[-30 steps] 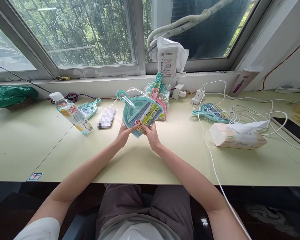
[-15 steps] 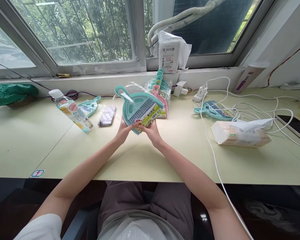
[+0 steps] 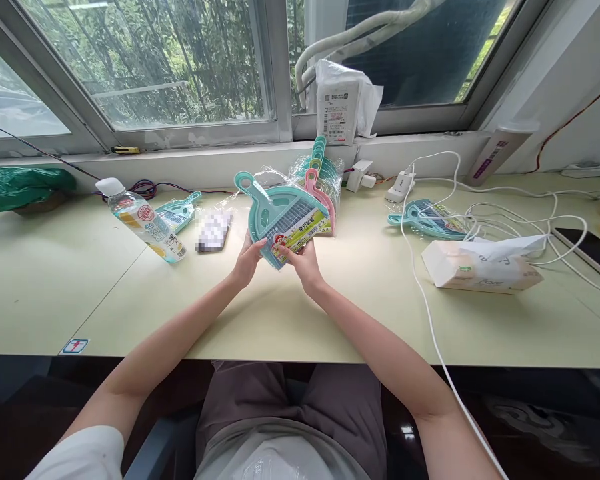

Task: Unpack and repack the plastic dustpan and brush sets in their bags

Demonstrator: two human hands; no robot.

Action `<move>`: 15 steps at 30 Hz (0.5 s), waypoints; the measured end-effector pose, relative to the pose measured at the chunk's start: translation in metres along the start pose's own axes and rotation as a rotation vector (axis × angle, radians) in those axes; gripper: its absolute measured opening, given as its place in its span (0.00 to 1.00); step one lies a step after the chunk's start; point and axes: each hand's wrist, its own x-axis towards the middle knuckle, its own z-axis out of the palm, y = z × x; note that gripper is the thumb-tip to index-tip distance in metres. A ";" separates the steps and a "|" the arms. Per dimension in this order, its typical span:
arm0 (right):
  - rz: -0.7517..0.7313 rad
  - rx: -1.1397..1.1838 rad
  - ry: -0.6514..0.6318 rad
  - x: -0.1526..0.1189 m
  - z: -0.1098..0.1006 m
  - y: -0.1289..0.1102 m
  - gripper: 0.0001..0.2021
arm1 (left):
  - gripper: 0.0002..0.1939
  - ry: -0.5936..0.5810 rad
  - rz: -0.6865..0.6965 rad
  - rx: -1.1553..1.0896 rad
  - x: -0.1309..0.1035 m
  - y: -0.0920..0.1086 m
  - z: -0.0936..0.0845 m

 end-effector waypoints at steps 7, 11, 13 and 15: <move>-0.013 -0.037 0.020 0.001 -0.002 -0.002 0.31 | 0.39 -0.040 0.111 0.033 0.000 0.003 0.005; 0.016 -0.056 0.033 0.002 -0.004 0.001 0.29 | 0.45 -0.060 0.106 0.055 0.001 -0.003 0.003; 0.029 -0.058 0.050 0.002 -0.004 0.002 0.28 | 0.46 -0.080 0.112 0.060 0.002 -0.007 0.002; 0.026 -0.050 0.063 0.002 -0.004 0.002 0.28 | 0.47 -0.098 0.122 0.065 0.003 -0.010 0.001</move>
